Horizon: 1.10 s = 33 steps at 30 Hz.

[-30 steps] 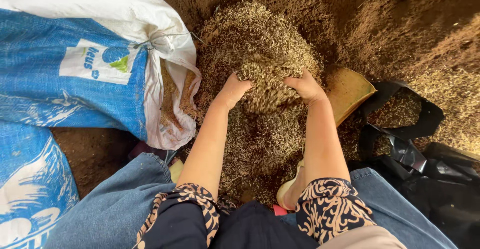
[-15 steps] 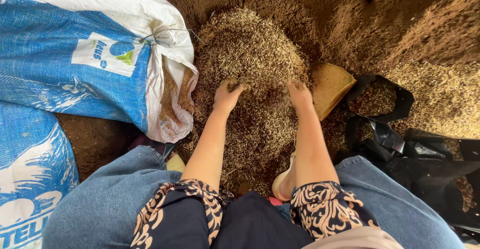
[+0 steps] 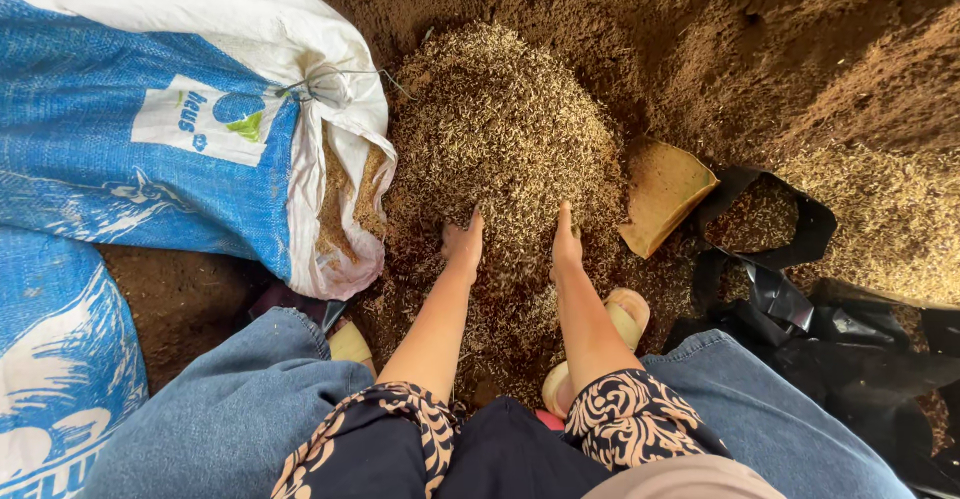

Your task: The person scoops loose grain-like material from a large pile with both hands and transfers it into an open woven sack. The person repeats this scooping and filling motion continuously, occasionally adjusting the sack opening to guide the material inside.

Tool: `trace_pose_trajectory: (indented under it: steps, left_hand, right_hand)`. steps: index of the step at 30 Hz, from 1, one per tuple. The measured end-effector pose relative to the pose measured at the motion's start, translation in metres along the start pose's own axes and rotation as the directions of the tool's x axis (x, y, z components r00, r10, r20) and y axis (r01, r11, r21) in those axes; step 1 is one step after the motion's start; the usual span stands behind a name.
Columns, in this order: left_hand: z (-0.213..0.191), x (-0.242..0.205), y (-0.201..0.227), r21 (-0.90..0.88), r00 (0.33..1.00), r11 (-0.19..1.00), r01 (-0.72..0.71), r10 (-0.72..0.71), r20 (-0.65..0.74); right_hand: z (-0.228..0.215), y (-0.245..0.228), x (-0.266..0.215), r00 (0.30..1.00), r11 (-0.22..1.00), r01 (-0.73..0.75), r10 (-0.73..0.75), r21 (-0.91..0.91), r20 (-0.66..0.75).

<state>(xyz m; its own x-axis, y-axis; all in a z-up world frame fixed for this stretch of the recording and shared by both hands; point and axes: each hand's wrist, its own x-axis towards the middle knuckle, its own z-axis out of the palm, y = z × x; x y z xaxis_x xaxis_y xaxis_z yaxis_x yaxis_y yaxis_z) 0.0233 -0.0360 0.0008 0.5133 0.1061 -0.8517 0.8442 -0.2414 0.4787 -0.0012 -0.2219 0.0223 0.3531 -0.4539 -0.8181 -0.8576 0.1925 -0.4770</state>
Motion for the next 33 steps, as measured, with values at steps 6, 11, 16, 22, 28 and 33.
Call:
trace_pose_trajectory:
  steps: [6,11,16,22,28,33]
  left_hand:
    - [0.004,0.013,0.023,-0.074,0.985,0.995,-0.073,0.084,0.148]
    - [0.008,0.012,0.036,-0.123,0.935,0.951,-0.284,0.303,0.184]
    - [0.013,-0.021,0.076,-0.040,0.775,0.789,-0.614,0.611,0.164]
    - [-0.011,-0.074,0.110,-0.064,0.638,0.666,-0.743,0.735,0.230]
    - [-0.058,-0.041,0.072,0.360,0.653,0.668,-0.651,0.735,-0.183]
    - [-0.116,0.012,0.008,0.611,0.772,0.759,-0.225,0.521,-0.364]
  right_hand:
    - [-0.005,-0.036,-0.027,0.988,0.991,0.012,-0.032,0.133,0.149]
    - [-0.019,-0.089,-0.044,0.980,0.987,0.156,-0.160,0.045,0.119]
    - [-0.031,-0.134,-0.081,0.885,0.899,0.435,-0.437,0.050,0.159]
    - [-0.035,-0.172,-0.137,0.717,0.719,0.689,-0.660,-0.086,0.224]
    - [0.006,-0.194,-0.153,0.803,0.555,0.530,-0.572,-0.641,0.168]
    - [0.113,-0.146,-0.121,0.559,0.344,0.816,-0.674,-0.464,0.483]
